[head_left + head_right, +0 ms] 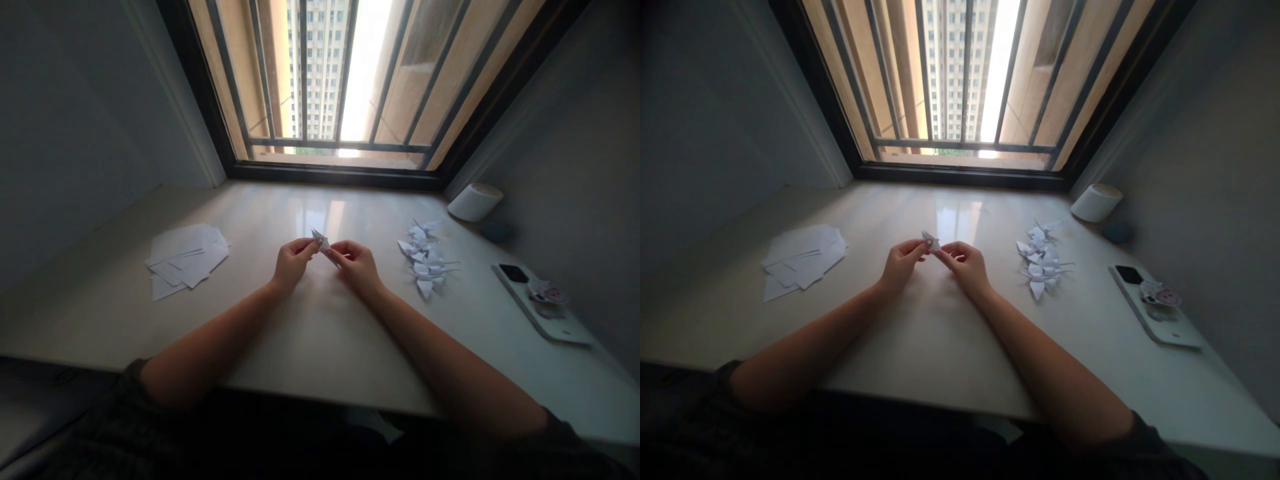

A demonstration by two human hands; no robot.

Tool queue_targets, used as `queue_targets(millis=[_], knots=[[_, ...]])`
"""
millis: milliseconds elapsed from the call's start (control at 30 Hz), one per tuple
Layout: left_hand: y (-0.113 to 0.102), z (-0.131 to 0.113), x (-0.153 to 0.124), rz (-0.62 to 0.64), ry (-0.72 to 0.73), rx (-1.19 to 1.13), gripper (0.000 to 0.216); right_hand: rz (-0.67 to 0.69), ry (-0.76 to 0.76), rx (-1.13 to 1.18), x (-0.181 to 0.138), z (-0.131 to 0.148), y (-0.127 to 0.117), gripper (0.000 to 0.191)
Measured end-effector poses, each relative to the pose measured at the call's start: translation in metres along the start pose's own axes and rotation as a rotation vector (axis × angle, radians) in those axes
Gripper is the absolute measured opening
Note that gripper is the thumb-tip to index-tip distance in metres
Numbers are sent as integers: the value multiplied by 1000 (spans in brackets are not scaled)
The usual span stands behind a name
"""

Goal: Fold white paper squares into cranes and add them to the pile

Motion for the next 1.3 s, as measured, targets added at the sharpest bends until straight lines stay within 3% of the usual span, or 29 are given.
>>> queue_targets(millis=[300,533,667,800,967,1167,1300], knots=[[4,-5,-1,54,53,13,32,42,-32,-1,-1,1,3,34],[5,0,-1,81,44,87,36,-88,-321,-273,-11,34,-2,22],[7,-2,-3,86,76,61,36,-93,-463,-437,-17,48,1,15],[6,-1,-4,64,40,80,40,-24,-536,-541,-18,48,6,17],[-1,4,1,3,-31,34,45,144,-598,-550,-18,42,16,38],[-11,10,7,-85,-70,0,37,356,-508,-565,-19,31,30,70],[-10,7,7,-79,9,99,36,312,-472,-502,-15,31,25,57]])
Point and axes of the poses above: each hand's wrist, its own x-axis towards the middle knuckle, its own y-axis out of the palm, z = x × y, the point moved 7 cm from there along x, towards the middle knuckle, and after that the axes turned 12 degrees about x, right-handed, at the moved point
